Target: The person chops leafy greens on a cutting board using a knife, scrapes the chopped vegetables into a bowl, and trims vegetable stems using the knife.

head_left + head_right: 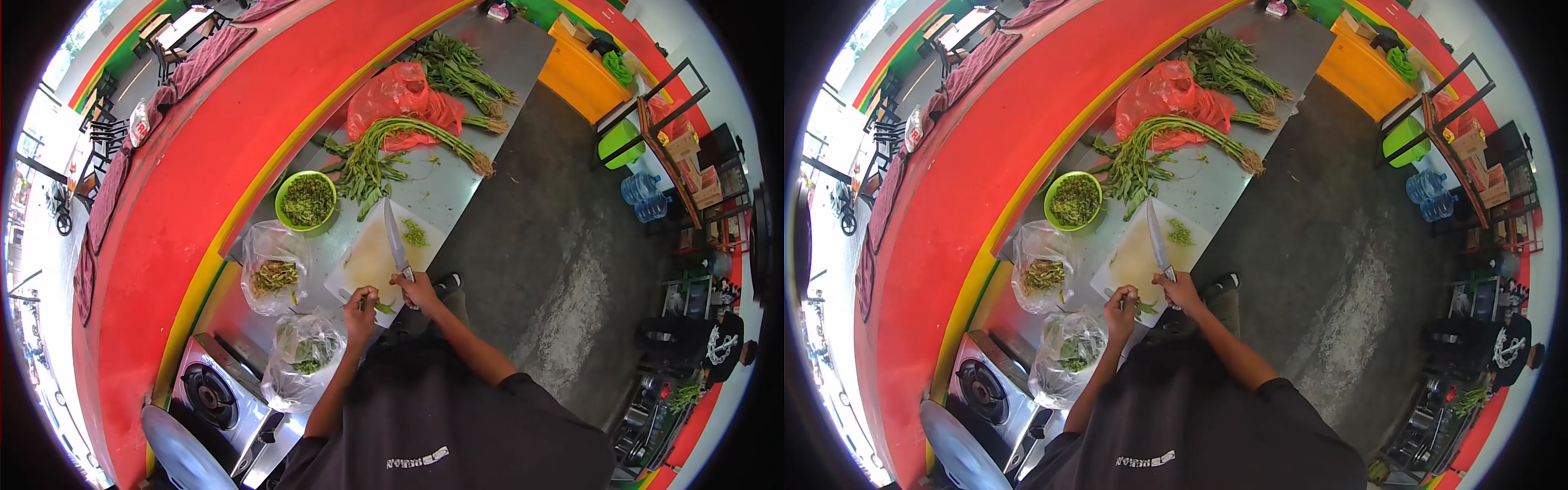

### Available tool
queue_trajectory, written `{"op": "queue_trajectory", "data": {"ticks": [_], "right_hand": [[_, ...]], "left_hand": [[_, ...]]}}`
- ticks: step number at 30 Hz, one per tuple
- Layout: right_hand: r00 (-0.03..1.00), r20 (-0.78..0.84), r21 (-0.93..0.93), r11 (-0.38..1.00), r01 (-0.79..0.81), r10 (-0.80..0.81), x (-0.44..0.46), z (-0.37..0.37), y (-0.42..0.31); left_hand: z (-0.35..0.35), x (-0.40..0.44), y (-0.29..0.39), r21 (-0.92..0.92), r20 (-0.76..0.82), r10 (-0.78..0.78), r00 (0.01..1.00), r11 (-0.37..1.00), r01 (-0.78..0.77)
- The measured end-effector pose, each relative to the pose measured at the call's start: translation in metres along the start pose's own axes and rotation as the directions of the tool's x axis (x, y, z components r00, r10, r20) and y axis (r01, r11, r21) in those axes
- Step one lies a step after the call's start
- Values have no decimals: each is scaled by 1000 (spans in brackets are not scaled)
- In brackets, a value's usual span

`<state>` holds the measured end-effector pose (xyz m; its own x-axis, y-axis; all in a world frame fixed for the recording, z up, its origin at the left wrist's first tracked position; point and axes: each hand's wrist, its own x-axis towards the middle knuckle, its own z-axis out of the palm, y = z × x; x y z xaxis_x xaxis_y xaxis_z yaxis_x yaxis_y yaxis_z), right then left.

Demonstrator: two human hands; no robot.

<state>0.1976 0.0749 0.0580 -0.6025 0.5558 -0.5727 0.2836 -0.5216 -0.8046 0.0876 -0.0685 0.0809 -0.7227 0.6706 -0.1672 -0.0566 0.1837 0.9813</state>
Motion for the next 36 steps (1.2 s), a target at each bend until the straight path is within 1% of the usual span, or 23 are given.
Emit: {"op": "queue_trajectory", "data": {"ticks": [1, 2, 3, 4, 5, 6, 8, 9, 10, 11, 12, 13, 14, 16, 17, 18, 21, 24, 26, 28, 32, 36], "right_hand": [[1000, -16, -34, 999, -8, 7, 1, 0, 0], [1000, -29, -69, 997, -14, 12, 2, 0, 1], [1000, -27, -69, 997, -16, 14, 0, 2, 0], [997, 22, -74, 995, -72, 74, -1, 2, -1], [989, 70, -80, 989, -127, 132, -2, 3, -2], [989, 69, -78, 989, -126, 131, -1, 5, -2], [912, 212, 2, 934, -358, 350, 0, 10, -1], [881, 242, -11, 909, -417, 407, -3, 16, -6], [881, 243, -11, 909, -416, 406, -3, 17, -7], [858, 336, 56, 901, -431, 389, -6, 20, -8], [828, 426, 120, 885, -451, 364, -8, 21, -5], [817, 472, 137, 888, -438, 330, -8, 22, -4], [818, 473, 136, 889, -437, 329, -7, 22, -3], [834, 489, 243, 878, -412, 256, -9, 24, -4], [851, 470, 288, 871, -399, 235, -9, 25, -5], [852, 470, 288, 871, -397, 233, -7, 25, -6], [895, 405, 331, 882, -336, 189, -4, 22, -8], [901, 398, 372, 867, -331, 173, -5, 17, -8], [896, 412, 374, 867, -330, 164, -5, 16, -5], [894, 423, 330, 894, -303, 147, -9, 19, -12], [925, 363, 252, 944, -212, 111, -13, 25, -15], [937, 334, 271, 940, -205, 108, -9, 21, -16]], "left_hand": [[-3, 2, -7, -57, 0, -38, 999, 998, 38], [-5, 5, -11, -56, -1, -42, 999, 998, 42], [-7, 8, -12, -120, -4, -28, 1000, 992, 27], [-8, 11, -13, -183, -7, -11, 1000, 983, 10], [-11, 11, -13, -191, 23, -5, 1000, 982, 9], [-13, 13, -9, -190, 24, -4, 1000, 982, 8], [-14, 16, -2, -366, 100, -53, 994, 927, 86], [-14, 18, -1, -365, 102, -54, 993, 927, 87], [-13, 21, 0, -423, 127, -16, 992, 904, 69], [-14, 22, 1, -478, 150, 21, 988, 877, 53], [-15, 22, 4, -476, 150, 18, 989, 877, 56], [-17, 21, 7, -480, 187, 10, 982, 873, 83], [-18, 23, 12, -484, 224, 6, 975, 869, 106], [-20, 23, 11, -474, 230, 3, 973, 874, 109], [-21, 23, 11, -465, 236, -1, 972, 878, 113], [-22, 22, 10, -465, 236, 1, 972, 878, 112], [-25, 23, 6, -459, 211, 3, 977, 883, 96], [-29, 24, 4, -480, 180, 8, 984, 874, 80], [-30, 27, 4, -463, 185, 17, 983, 883, 72], [-30, 28, 4, -460, 183, 0, 983, 884, 85], [-30, 31, 6, -482, 169, -3, 986, 872, 85], [-32, 33, 14, -494, 160, 23, 987, 867, 60]]}}
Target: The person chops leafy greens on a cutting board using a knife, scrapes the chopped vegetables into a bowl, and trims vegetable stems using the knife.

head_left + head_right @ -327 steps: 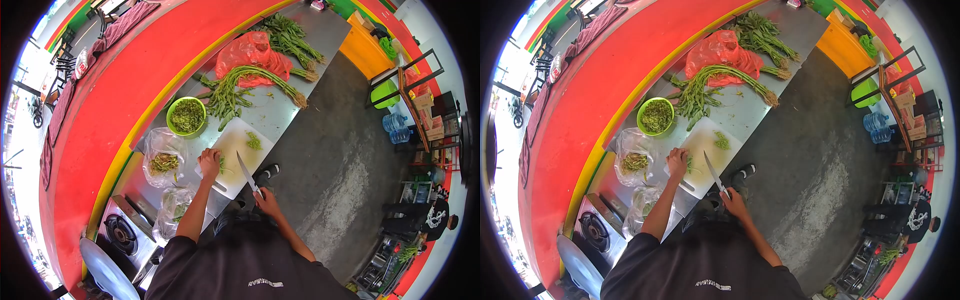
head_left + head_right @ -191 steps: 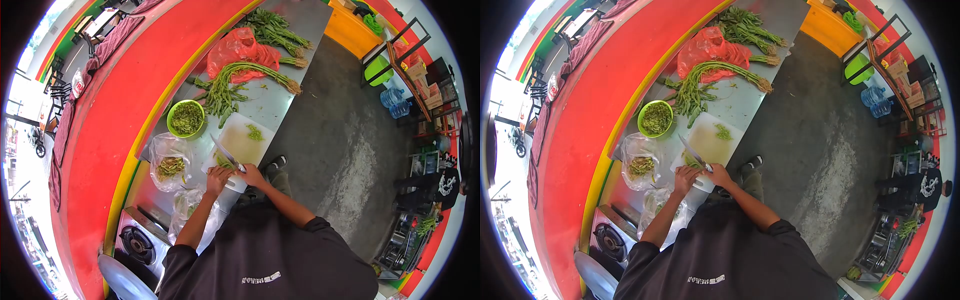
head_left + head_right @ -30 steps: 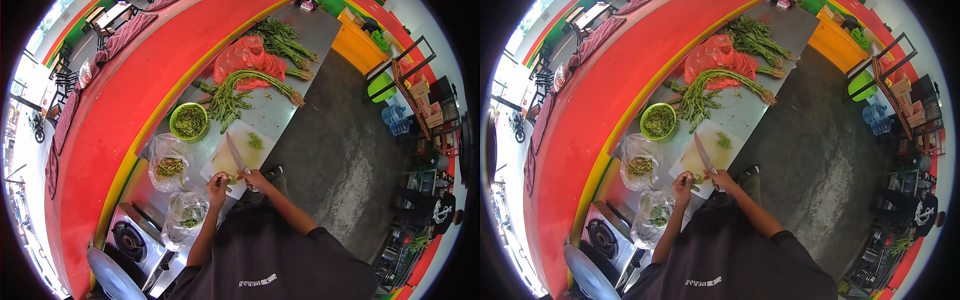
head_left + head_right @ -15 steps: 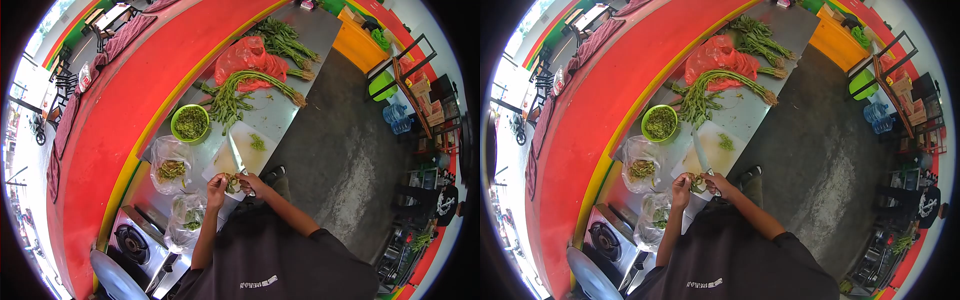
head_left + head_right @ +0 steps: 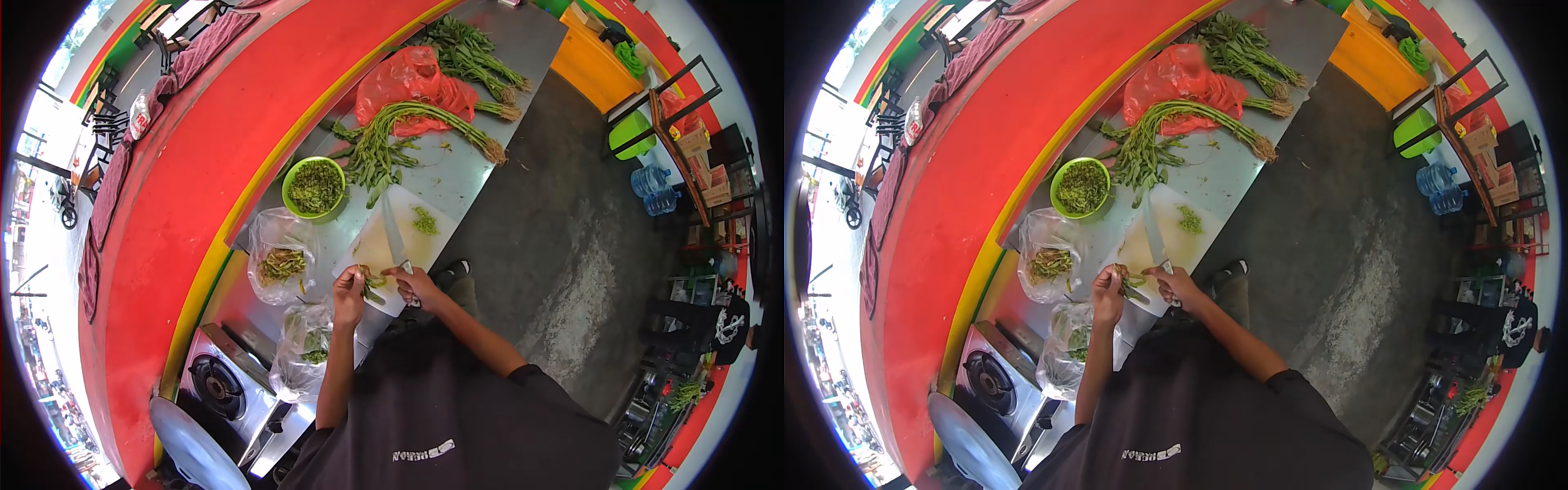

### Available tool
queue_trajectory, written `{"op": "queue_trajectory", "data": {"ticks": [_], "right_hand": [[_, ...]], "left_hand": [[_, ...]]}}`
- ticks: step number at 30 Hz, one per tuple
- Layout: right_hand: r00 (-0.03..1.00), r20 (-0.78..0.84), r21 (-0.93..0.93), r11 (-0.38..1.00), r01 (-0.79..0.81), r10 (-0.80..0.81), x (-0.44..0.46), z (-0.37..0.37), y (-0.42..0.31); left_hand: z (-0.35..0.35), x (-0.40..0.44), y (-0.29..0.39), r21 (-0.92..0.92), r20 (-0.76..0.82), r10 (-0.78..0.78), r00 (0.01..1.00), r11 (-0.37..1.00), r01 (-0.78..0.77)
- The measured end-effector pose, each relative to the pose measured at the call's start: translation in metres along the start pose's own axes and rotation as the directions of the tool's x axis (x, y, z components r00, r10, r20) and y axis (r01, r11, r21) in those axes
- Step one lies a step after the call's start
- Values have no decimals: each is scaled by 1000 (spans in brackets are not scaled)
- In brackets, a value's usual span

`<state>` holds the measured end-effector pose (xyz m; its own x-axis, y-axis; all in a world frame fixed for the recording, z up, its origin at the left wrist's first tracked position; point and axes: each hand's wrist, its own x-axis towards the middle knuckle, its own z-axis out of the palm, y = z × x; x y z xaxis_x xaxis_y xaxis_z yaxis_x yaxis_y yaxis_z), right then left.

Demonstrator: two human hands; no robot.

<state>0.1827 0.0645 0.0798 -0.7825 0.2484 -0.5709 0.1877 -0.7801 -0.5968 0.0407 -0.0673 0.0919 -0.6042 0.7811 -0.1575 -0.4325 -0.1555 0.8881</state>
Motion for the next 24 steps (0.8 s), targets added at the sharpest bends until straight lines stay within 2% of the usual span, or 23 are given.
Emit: {"op": "queue_trajectory", "data": {"ticks": [2, 3, 4, 6, 7, 8, 9, 10, 11, 12, 15, 18, 20, 24], "right_hand": [[990, -141, -50, 999, 19, -26, 1, 0, -3], [972, -212, -172, 983, 67, -103, 4, -3, 1], [972, -210, -172, 983, 67, -103, 6, -7, 6], [930, -259, -498, 861, 102, -260, 11, -17, 19], [912, -206, -586, 791, 176, -355, 13, -23, 29], [911, -207, -586, 791, 175, -355, 15, -29, 39], [905, -197, -604, 774, 190, -376, 14, -29, 43], [900, -184, -621, 756, 205, -395, 13, -31, 47], [904, -241, -592, 792, 151, -353, 11, -33, 52], [907, -237, -592, 792, 149, -348, 10, -34, 53], [890, -296, -602, 791, 109, -347, 7, -40, 49], [889, -308, -568, 815, 113, -338, -2, -46, 41], [873, -363, -514, 851, 103, -325, -8, -49, 42], [855, -383, -531, 841, 106, -350, -18, -54, 46]], "left_hand": [[0, 2, 5, -101, -18, 12, 1000, 995, -14], [0, 3, 6, -122, -36, 36, 999, 992, -40], [-1, 3, 8, -121, -38, 37, 999, 992, -41], [-5, 3, 15, 118, -33, 22, 999, 993, -18], [-11, 3, 17, 246, -6, -41, 999, 968, 41], [-15, 4, 17, 245, -5, -42, 999, 969, 42], [-15, 4, 22, 663, 203, -11, 979, 738, -129], [-12, 5, 26, 878, 388, -81, 918, 333, -342], [-15, 6, 17, 889, 422, -140, 896, 260, -377], [-19, 8, 6, 892, 415, -140, 899, 259, -371], [-30, 19, -20, 811, 584, -194, 789, 101, -576], [-37, 27, -30, 757, 649, -218, 728, 99, -645], [-35, 30, -40, 731, 681, -203, 704, 140, -668], [-33, 30, -46, 670, 743, -137, 656, 149, -728]]}}
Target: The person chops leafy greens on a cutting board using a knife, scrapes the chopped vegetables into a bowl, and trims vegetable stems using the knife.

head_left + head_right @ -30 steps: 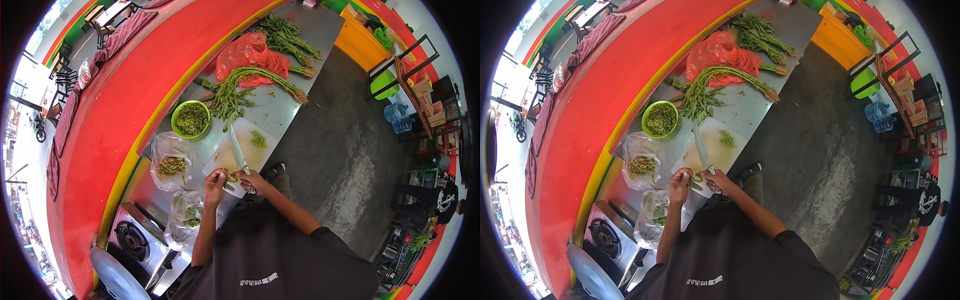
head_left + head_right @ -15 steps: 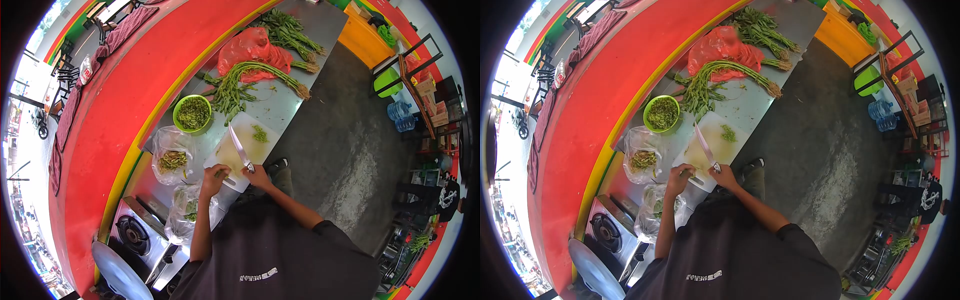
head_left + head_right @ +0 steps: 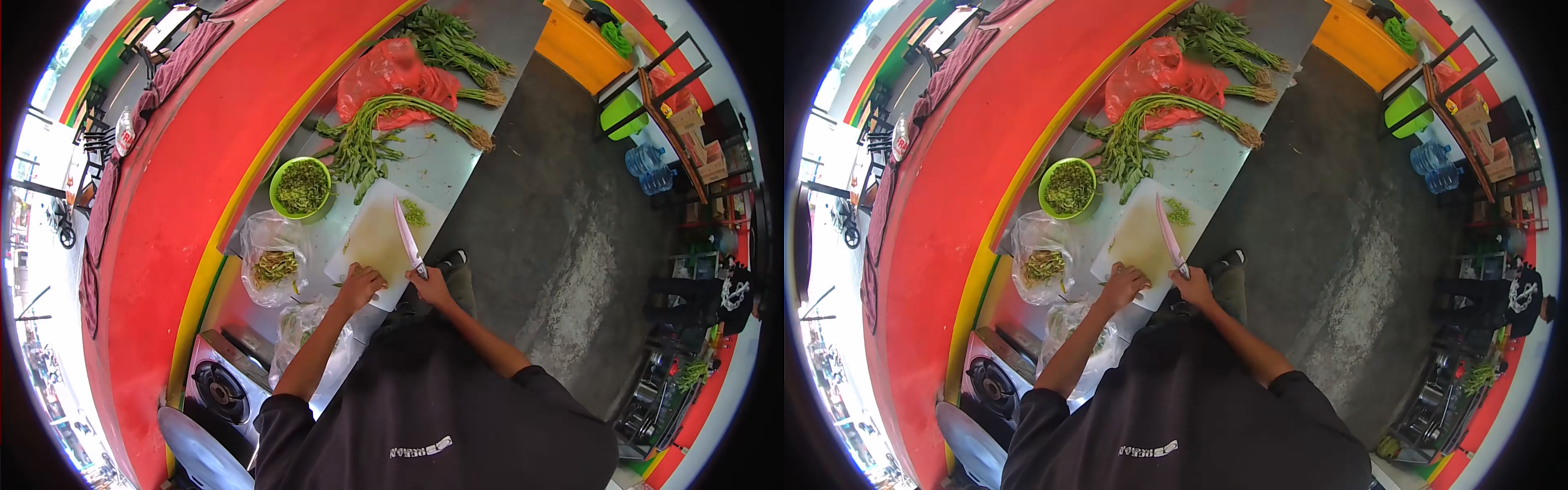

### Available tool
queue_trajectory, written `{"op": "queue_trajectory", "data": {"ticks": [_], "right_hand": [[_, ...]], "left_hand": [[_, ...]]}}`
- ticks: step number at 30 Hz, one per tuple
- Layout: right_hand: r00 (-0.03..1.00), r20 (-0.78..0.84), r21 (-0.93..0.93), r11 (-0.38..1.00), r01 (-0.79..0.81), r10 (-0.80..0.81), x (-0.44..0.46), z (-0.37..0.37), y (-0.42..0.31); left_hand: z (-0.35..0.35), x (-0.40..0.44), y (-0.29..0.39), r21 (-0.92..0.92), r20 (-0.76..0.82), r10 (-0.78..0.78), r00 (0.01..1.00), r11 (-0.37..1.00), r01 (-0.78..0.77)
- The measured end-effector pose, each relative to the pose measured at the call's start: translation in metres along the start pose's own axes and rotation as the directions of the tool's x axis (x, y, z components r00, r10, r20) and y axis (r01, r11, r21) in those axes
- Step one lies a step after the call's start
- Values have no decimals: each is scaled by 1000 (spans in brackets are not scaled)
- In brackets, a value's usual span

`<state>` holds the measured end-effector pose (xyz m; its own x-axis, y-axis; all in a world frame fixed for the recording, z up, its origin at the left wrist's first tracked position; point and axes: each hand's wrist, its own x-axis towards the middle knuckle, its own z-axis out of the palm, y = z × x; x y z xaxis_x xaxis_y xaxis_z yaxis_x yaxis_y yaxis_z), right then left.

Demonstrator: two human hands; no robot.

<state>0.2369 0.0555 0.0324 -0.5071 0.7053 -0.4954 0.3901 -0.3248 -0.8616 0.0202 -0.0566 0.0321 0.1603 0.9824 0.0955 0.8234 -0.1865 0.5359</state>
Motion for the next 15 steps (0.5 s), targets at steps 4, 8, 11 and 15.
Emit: {"op": "queue_trajectory", "data": {"ticks": [4, 8, 11, 15], "right_hand": [[1000, 8, -9, 1000, 19, -19, -6, -4, -2], [999, 37, -132, 990, 40, -35, -11, -8, -10], [986, 74, -333, 929, 163, -147, -12, -9, 4], [980, 157, -447, 876, 178, -119, -24, -13, -4]], "left_hand": [[1, -3, 4, 72, -91, 48, 995, 997, -41], [7, -10, 12, 47, -237, 40, 971, 998, -30], [22, -15, 14, 58, -254, -8, 967, 998, 23], [21, -14, 26, 88, -312, -74, 947, 990, 107]]}}
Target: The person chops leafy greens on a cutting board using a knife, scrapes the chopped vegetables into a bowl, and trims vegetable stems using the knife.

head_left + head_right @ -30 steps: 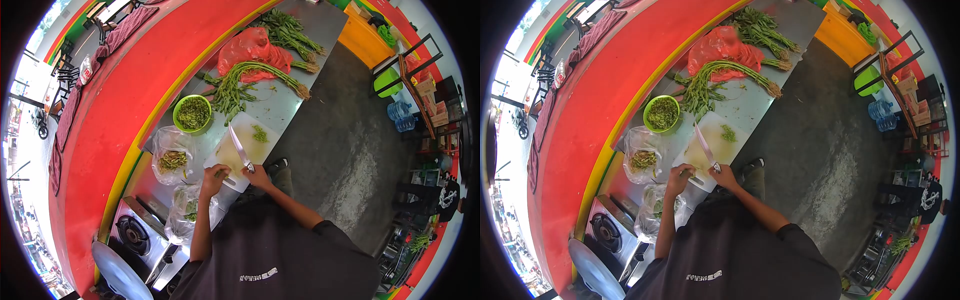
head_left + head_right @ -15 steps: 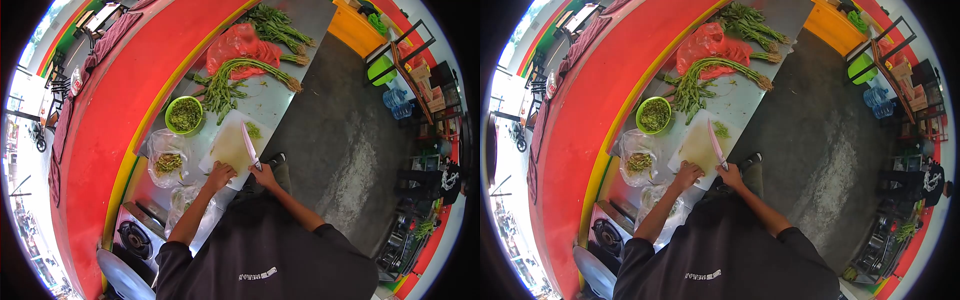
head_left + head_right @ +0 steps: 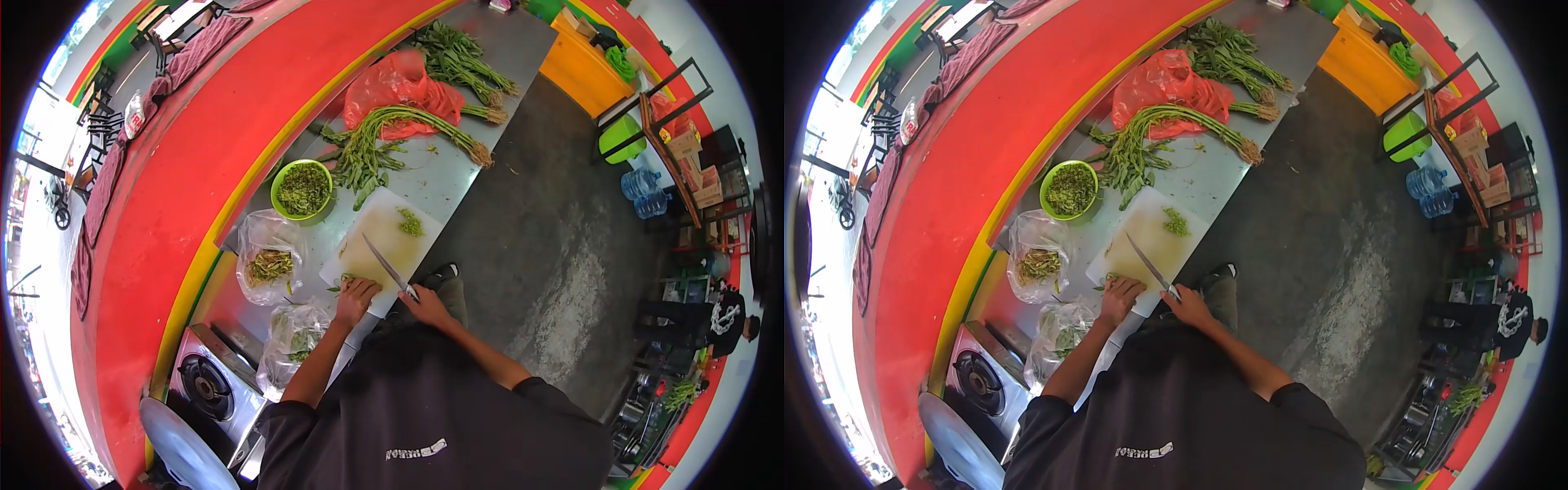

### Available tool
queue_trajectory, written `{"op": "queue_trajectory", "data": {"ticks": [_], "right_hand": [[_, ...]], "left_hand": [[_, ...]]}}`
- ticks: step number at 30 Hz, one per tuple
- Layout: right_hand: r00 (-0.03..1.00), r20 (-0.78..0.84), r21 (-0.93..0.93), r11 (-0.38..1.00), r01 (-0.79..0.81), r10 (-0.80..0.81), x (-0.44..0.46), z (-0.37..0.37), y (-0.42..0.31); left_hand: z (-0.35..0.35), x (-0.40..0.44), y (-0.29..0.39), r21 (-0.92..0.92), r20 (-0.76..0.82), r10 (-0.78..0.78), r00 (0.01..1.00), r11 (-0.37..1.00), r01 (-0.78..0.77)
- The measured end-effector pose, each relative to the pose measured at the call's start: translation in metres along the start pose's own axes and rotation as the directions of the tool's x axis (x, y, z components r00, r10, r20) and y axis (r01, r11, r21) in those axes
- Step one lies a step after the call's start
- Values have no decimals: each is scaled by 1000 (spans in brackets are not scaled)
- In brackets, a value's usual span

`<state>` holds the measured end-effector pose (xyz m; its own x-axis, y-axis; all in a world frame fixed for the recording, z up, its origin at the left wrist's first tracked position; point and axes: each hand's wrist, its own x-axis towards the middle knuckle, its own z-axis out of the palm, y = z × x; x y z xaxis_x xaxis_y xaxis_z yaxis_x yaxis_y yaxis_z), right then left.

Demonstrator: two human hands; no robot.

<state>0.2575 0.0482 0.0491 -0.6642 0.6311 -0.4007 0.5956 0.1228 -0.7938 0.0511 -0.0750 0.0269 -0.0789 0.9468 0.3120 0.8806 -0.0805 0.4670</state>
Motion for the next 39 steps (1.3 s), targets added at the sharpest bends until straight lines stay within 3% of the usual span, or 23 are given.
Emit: {"op": "queue_trajectory", "data": {"ticks": [6, 12, 15, 17, 23, 27, 32, 36, 39], "right_hand": [[999, 50, -130, 991, 21, -14, 4, -7, 4], [997, -20, -263, 962, 68, -75, 16, -16, 7], [989, -133, -305, 952, 23, -66, 26, -9, 11], [973, -219, -252, 968, 12, -69, 32, -8, 12], [971, -186, -28, 988, 149, -152, 24, -11, 5], [980, -96, -129, 979, 159, -172, 14, -13, 11], [935, -303, -178, 975, 134, -184, 24, -6, 3], [967, -181, -104, 981, 164, -181, 32, -3, -30], [950, -103, -111, 953, 283, -294, 40, 12, -30]], "left_hand": [[10, -3, 2, 9, -78, -82, 994, 997, 83], [11, -4, 5, 95, -97, -81, 992, 991, 90], [13, -1, 8, 125, -122, -90, 988, 987, 106], [17, 3, 7, 156, -142, -92, 986, 981, 114], [24, 17, -1, 161, -213, -167, 963, 966, 203], [29, 23, -6, 136, -290, -261, 921, 941, 310], [26, 19, -7, 133, -277, -260, 925, 943, 305], [21, 5, -2, 155, -216, -244, 945, 948, 280], [17, -6, 2, 174, -194, -261, 946, 940, 295]]}}
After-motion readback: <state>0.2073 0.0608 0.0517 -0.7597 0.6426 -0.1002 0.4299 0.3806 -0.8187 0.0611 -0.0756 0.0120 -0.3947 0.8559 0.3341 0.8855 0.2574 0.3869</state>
